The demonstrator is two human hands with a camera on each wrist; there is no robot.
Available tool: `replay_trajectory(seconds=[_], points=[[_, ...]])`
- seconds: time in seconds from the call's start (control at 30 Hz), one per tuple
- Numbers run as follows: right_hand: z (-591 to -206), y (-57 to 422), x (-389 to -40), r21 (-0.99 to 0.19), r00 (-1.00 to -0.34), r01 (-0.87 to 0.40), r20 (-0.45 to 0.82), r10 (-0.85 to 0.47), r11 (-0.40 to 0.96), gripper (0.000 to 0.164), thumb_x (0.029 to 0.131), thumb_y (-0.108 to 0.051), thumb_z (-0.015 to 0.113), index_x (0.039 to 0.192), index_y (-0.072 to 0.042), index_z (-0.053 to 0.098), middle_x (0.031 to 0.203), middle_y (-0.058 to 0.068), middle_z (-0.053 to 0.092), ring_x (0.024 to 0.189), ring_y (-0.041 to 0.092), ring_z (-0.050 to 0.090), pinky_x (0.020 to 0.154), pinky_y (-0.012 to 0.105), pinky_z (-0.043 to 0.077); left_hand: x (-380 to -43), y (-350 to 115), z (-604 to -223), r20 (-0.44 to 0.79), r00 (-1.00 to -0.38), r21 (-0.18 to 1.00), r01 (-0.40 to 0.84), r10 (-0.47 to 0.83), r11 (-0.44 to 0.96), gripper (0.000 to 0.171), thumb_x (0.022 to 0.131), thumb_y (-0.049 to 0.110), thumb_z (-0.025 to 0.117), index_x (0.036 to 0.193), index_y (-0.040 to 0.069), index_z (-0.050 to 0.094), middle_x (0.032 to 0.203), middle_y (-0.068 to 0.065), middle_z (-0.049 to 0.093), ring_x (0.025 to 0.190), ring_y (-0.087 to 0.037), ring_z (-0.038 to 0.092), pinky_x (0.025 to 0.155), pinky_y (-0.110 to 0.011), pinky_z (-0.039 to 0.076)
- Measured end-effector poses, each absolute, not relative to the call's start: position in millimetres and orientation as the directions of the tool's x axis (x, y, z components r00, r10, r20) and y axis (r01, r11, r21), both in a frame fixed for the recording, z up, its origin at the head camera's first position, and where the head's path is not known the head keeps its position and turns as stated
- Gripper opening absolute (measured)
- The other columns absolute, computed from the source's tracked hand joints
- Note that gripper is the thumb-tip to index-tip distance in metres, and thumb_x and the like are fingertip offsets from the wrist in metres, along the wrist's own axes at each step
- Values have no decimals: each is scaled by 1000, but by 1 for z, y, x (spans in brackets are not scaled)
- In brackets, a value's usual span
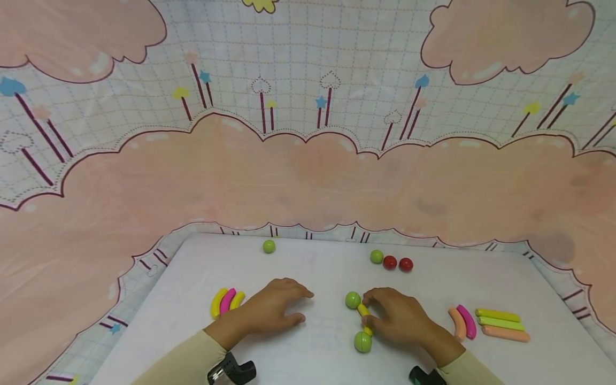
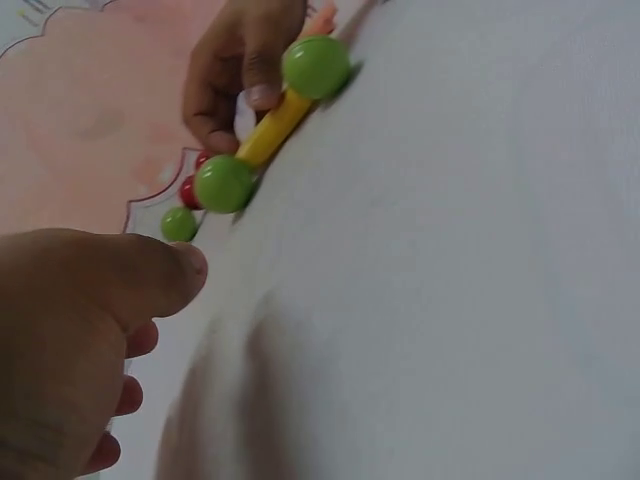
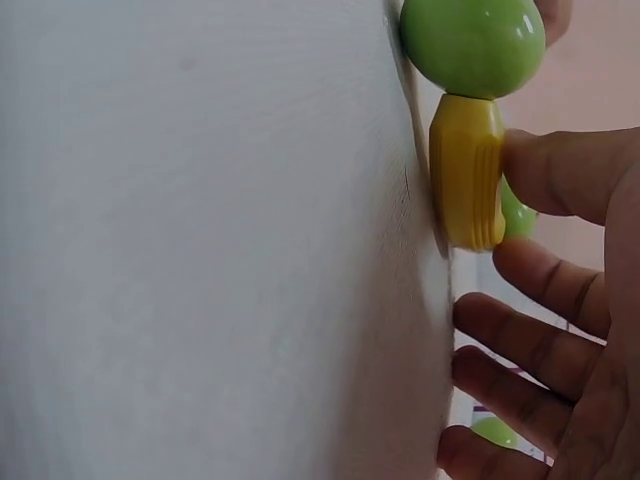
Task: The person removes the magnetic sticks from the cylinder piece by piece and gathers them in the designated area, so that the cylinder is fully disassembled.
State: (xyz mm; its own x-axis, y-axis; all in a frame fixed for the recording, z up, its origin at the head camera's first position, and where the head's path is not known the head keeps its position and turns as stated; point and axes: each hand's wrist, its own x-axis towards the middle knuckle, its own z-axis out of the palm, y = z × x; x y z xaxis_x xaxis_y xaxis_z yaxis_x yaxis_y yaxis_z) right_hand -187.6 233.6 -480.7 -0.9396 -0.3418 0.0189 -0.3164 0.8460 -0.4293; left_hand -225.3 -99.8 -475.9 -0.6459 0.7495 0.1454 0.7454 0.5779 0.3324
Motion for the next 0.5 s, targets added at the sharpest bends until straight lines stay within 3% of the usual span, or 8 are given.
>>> replay_trajectory(seconds=[0.5], points=[[-479, 237, -188, -448, -931, -310, -36, -364, 839, 36, 84, -44, 81, 114, -33, 63, 130, -10, 61, 127, 20, 55, 103, 59, 45, -232, -61, -489, 171, -636, 336, 756, 753, 562, 43, 96, 32, 72, 136, 19, 64, 133, 10, 63, 128, -11, 52, 112, -39, 39]])
